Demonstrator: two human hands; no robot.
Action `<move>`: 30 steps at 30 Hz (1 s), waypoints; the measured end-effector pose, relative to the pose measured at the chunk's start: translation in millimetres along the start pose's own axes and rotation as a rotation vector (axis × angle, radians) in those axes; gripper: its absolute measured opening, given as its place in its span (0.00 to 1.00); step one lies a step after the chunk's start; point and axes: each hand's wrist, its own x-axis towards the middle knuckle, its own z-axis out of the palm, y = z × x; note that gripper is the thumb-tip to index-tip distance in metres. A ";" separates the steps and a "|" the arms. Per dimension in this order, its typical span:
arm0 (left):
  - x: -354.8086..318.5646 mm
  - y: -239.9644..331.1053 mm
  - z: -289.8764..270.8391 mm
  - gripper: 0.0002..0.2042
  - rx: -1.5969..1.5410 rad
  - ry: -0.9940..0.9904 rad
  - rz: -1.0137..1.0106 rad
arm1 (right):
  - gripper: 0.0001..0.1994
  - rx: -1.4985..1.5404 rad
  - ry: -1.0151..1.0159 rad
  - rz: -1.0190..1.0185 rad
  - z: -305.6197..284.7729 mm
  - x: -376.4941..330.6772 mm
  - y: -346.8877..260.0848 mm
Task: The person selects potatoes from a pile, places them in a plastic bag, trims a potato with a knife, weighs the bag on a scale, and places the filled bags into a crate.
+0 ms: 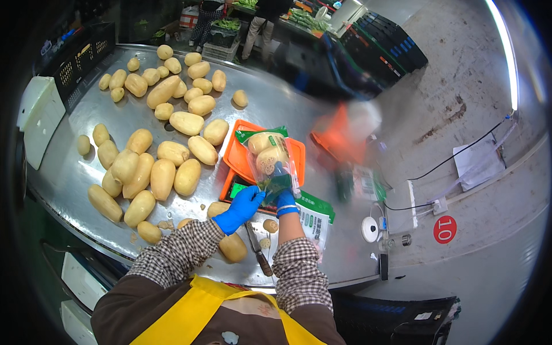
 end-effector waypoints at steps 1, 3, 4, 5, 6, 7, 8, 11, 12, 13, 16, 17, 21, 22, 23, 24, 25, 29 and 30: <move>-0.3 1.1 2.0 0.11 0.001 0.025 0.024 | 0.18 -0.153 -0.026 -0.056 -7.0 -2.1 -0.1; -1.4 3.8 6.5 0.12 -0.073 0.035 0.024 | 0.19 -0.625 -0.055 -0.235 -24.3 -3.6 4.3; -1.8 4.9 8.1 0.12 -0.110 0.042 0.024 | 0.19 -0.981 -0.047 -0.375 -32.7 -4.2 6.3; -1.0 3.9 6.6 0.12 -0.063 0.012 0.007 | 0.19 -1.415 -0.034 -0.549 -39.7 -6.4 9.5; -1.5 3.0 5.8 0.11 -0.045 -0.008 -0.009 | 0.19 -1.747 -0.006 -0.713 -46.8 -10.0 13.4; -2.3 2.2 5.1 0.11 -0.028 -0.028 -0.025 | 0.19 -1.893 0.012 -0.813 -52.7 -12.0 17.7; -3.2 0.6 2.7 0.10 -0.003 -0.043 -0.043 | 0.20 -1.945 0.024 -0.881 -54.3 -12.0 23.2; -5.9 -14.0 3.8 0.10 -0.121 0.014 -0.033 | 0.21 -1.336 0.028 -0.638 -55.1 -7.8 41.8; -7.4 -10.3 6.2 0.10 -0.119 -0.002 -0.027 | 0.21 -1.034 0.040 -0.496 -65.0 -5.5 47.2; -9.7 -6.7 8.7 0.10 -0.117 -0.020 -0.021 | 0.19 -1.221 0.059 -0.540 -74.8 -3.3 52.6; -7.6 -18.0 4.0 0.10 -0.105 -0.032 -0.018 | 0.16 -1.758 0.078 -0.435 -59.8 -4.2 56.4; -4.7 -23.4 -3.7 0.09 -0.093 -0.018 -0.018 | 0.15 -1.922 0.063 -0.358 -38.3 -3.9 53.5; -4.0 -6.8 -8.3 0.11 -0.530 -0.125 -0.359 | 0.13 -2.210 0.113 -0.136 -20.7 -14.4 31.8; -0.6 -2.6 -4.9 0.14 -0.548 -0.156 -0.474 | 0.12 -1.923 0.128 -0.277 -31.6 -15.4 30.0; 2.4 19.3 -5.0 0.17 -0.557 -0.193 -0.592 | 0.12 -1.322 0.083 -0.399 -48.1 -12.5 36.6; 3.7 31.8 -7.7 0.20 -0.559 -0.214 -0.713 | 0.12 -0.805 0.003 -0.421 -52.2 -15.1 38.8; 14.5 12.9 0.2 0.26 -0.505 -0.306 -0.650 | 0.11 -0.430 -0.065 -0.405 -59.0 -23.7 41.8; 53.9 -19.0 14.5 0.24 -0.320 -0.417 -0.387 | 0.12 -0.871 0.295 -0.312 -26.1 -134.9 -2.1; 62.0 -5.4 14.5 0.21 -0.108 -0.338 0.105 | 0.13 -0.639 0.283 -0.192 -45.2 -161.4 -2.3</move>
